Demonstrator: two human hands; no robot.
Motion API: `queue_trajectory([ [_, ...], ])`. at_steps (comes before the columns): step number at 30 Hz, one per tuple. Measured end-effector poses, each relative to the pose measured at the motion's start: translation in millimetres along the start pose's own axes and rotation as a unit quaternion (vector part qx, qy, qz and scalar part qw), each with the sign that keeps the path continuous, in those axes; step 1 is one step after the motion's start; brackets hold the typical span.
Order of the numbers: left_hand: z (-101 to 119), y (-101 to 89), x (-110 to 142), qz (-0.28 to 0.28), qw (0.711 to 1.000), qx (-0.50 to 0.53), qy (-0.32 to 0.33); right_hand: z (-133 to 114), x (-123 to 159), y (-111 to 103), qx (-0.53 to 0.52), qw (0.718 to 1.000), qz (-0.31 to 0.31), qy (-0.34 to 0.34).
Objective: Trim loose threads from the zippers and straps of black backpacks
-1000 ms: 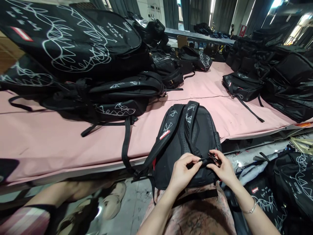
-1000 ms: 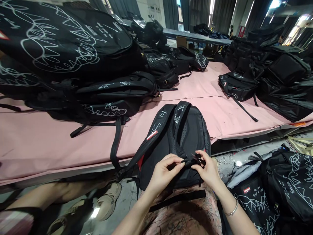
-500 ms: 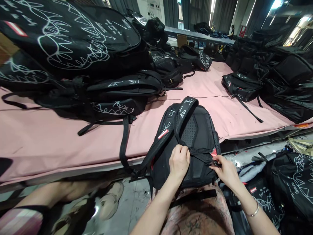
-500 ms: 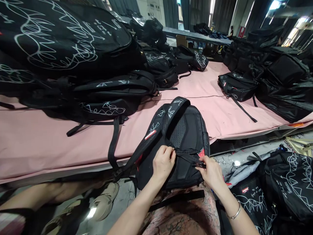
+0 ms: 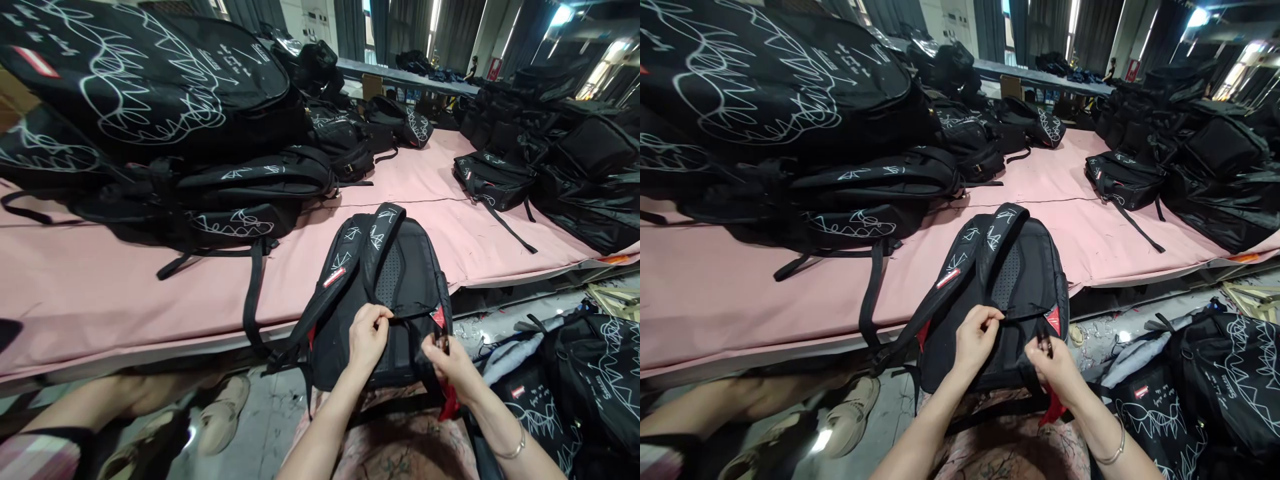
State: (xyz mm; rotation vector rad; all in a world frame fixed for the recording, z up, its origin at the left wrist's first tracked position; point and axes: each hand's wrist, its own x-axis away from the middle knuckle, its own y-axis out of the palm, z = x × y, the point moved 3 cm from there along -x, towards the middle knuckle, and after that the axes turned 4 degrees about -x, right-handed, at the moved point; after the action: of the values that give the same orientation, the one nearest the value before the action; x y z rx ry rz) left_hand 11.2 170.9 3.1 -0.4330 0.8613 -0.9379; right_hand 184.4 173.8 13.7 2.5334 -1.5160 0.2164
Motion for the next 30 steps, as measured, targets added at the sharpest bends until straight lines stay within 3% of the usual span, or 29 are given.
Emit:
queue_trajectory([
  [2,6.8,-12.6,10.5,0.011,0.998,0.025,0.05,5.2,-2.0,0.9,-0.155,0.987,0.008,0.051],
  [4,19.8,-23.7,24.8,0.024,0.99,0.015,0.141,6.1,-3.7,5.0,-0.227,0.971,0.002,0.081],
  [7,41.8,-33.3,47.1,0.021,0.964,-0.001,0.266,2.2,-5.7,16.2,-0.231,0.968,-0.026,0.096],
  [9,51.2,-39.6,55.3,0.003,0.96,0.051,0.277,-0.6,-6.9,21.5,-0.202,0.976,-0.02,0.082],
  [11,53.6,-49.8,55.4,-0.028,0.963,0.171,0.206,-0.5,-7.4,23.2,-0.156,0.986,0.004,0.061],
  [13,48.2,-64.3,49.6,-0.04,0.943,0.326,0.052,3.7,-6.4,22.1,-0.098,0.994,0.039,0.041],
  [16,30.0,-89.0,40.8,0.046,0.839,0.49,-0.232,15.9,-0.4,18.6,-0.005,0.995,0.094,0.015],
  [18,19.3,-101.1,37.4,0.104,0.767,0.525,-0.353,25.0,6.5,18.4,0.068,0.994,0.087,-0.009],
  [19,15.7,-104.1,36.0,0.106,0.746,0.531,-0.387,29.0,10.6,18.9,0.111,0.991,0.065,-0.022],
  [21,12.6,-103.1,34.9,0.053,0.735,0.533,-0.415,34.5,19.9,19.9,0.21,0.977,0.001,-0.043],
  [24,18.4,-90.3,39.9,-0.091,0.741,0.532,-0.4,31.4,33.1,16.2,0.32,0.943,-0.062,-0.064],
  [27,29.7,-77.6,48.5,-0.171,0.744,0.52,-0.384,13.0,38.7,9.9,0.322,0.939,-0.037,-0.113],
  [30,38.9,-70.5,53.3,-0.193,0.748,0.498,-0.394,-8.0,36.1,9.6,0.295,0.938,0.021,-0.181],
])
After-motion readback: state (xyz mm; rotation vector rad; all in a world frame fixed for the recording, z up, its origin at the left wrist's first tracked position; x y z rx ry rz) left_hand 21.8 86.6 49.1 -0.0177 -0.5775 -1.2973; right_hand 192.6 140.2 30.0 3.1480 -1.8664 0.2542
